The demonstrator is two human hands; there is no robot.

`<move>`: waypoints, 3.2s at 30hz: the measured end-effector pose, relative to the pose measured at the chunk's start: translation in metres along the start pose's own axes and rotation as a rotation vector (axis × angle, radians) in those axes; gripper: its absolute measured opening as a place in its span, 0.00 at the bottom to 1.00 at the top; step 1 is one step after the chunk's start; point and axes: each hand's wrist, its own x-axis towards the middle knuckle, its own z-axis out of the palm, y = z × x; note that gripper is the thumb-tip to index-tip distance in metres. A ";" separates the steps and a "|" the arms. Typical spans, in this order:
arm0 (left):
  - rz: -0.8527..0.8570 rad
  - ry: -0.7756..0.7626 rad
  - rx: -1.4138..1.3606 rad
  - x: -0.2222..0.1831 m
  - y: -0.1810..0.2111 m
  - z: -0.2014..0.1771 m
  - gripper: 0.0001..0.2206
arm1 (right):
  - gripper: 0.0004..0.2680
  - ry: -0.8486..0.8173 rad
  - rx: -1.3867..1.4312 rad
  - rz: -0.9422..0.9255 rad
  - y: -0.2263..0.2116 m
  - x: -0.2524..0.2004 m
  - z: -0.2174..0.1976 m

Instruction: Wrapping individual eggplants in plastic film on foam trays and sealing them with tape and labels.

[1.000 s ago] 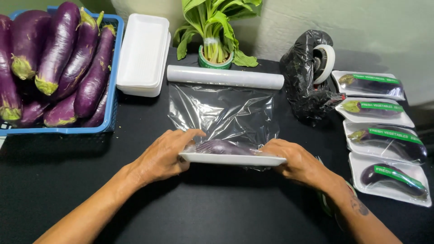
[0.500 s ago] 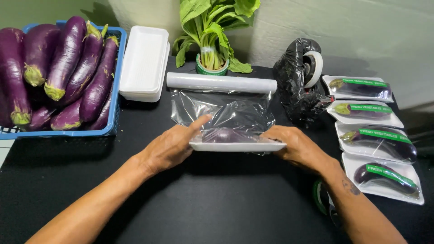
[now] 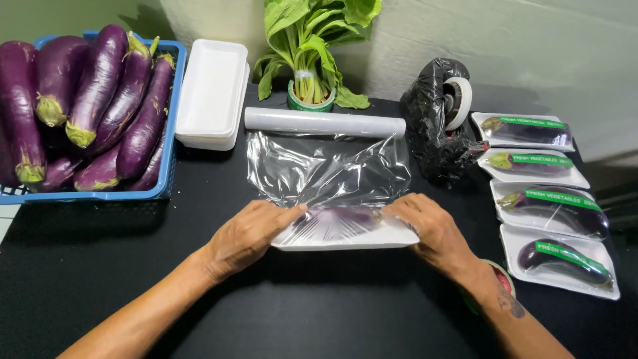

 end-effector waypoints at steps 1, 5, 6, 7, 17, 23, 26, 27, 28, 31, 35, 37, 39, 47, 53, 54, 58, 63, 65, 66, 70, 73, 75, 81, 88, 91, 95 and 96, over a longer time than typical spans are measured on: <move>-0.010 -0.013 -0.024 -0.004 0.005 -0.002 0.22 | 0.10 -0.011 -0.003 -0.005 -0.002 -0.008 0.006; -0.054 -0.116 -0.134 -0.008 0.019 -0.016 0.22 | 0.10 -0.040 -0.006 -0.011 -0.002 -0.033 0.023; -0.055 -0.117 -0.134 -0.007 0.022 -0.024 0.22 | 0.10 -0.041 -0.005 -0.011 -0.016 -0.033 0.018; 0.018 -0.213 -0.079 -0.004 0.025 -0.032 0.25 | 0.12 -0.014 -0.042 -0.063 -0.029 -0.033 0.012; 0.119 -0.442 0.329 -0.033 0.071 -0.066 0.49 | 0.27 0.003 -0.589 -0.160 -0.085 -0.097 0.022; 0.076 -0.371 0.211 -0.022 0.076 -0.061 0.40 | 0.21 0.308 -0.283 0.192 -0.082 -0.116 -0.009; -0.055 -0.226 0.181 0.006 0.068 -0.049 0.24 | 0.12 0.275 -0.764 0.734 -0.066 -0.153 -0.025; -0.056 -0.224 0.181 0.019 0.060 -0.043 0.24 | 0.12 0.275 -0.765 0.732 -0.060 -0.161 -0.032; -0.099 -0.181 0.224 0.031 0.052 -0.037 0.22 | 0.15 0.072 -0.717 0.934 -0.054 -0.168 -0.038; -0.194 -0.135 0.309 0.064 0.013 -0.008 0.21 | 0.20 -0.132 -0.602 1.145 -0.049 -0.174 -0.051; -0.290 -0.225 0.497 0.094 -0.052 0.038 0.30 | 0.23 -0.296 -0.424 1.227 -0.030 -0.168 -0.063; -0.285 -0.236 0.498 0.105 -0.071 0.046 0.27 | 0.21 -0.130 -0.553 1.055 -0.042 -0.178 -0.053; -0.279 -0.253 0.490 0.112 -0.086 0.054 0.26 | 0.21 0.031 -0.677 0.889 -0.035 -0.191 -0.048; -0.162 -0.125 0.618 0.121 -0.109 0.063 0.21 | 0.25 -0.265 -0.504 0.843 0.023 -0.228 -0.032; -0.171 -0.147 0.568 0.119 -0.111 0.063 0.21 | 0.20 -0.320 0.444 1.062 0.010 -0.138 -0.110; -0.169 -0.148 0.567 0.119 -0.110 0.063 0.21 | 0.20 -0.318 0.445 1.063 0.012 -0.116 -0.117; -0.188 -0.152 0.568 0.122 -0.105 0.065 0.19 | 0.17 -0.556 0.498 0.981 0.036 -0.057 -0.133; -0.205 -0.141 0.601 0.123 -0.102 0.066 0.20 | 0.16 -0.802 0.616 0.981 0.070 -0.025 -0.124; -0.233 -0.170 0.570 0.123 -0.102 0.065 0.21 | 0.16 -0.846 0.684 0.875 0.077 -0.018 -0.120; -0.232 -0.169 0.569 0.123 -0.101 0.065 0.21 | 0.16 -0.844 0.684 0.875 0.076 -0.014 -0.116; -0.228 -0.170 0.571 0.131 -0.092 0.057 0.26 | 0.15 -0.858 0.757 0.902 0.079 -0.002 -0.106; -0.151 -0.174 0.460 0.152 -0.068 0.058 0.24 | 0.15 -0.863 0.762 0.880 0.083 0.000 -0.104; -0.077 -0.179 0.342 0.170 -0.048 0.072 0.18 | 0.15 -0.850 0.773 0.882 0.084 0.000 -0.103; -0.095 -0.770 -0.189 0.218 0.007 0.141 0.08 | 0.14 -0.869 0.796 0.841 0.095 0.001 -0.096; -0.179 -0.660 -0.242 0.222 0.017 0.143 0.07 | 0.15 -0.827 0.801 0.763 0.113 0.005 -0.090; -0.230 -0.627 -0.180 0.212 0.018 0.120 0.07 | 0.15 -0.844 0.810 0.731 0.118 0.007 -0.086; -0.193 -0.682 -0.087 0.203 0.018 0.112 0.10 | 0.16 -0.860 0.803 0.700 0.119 0.013 -0.089; -0.195 -0.682 -0.083 0.200 0.017 0.110 0.10 | 0.16 -0.861 0.803 0.696 0.120 0.014 -0.088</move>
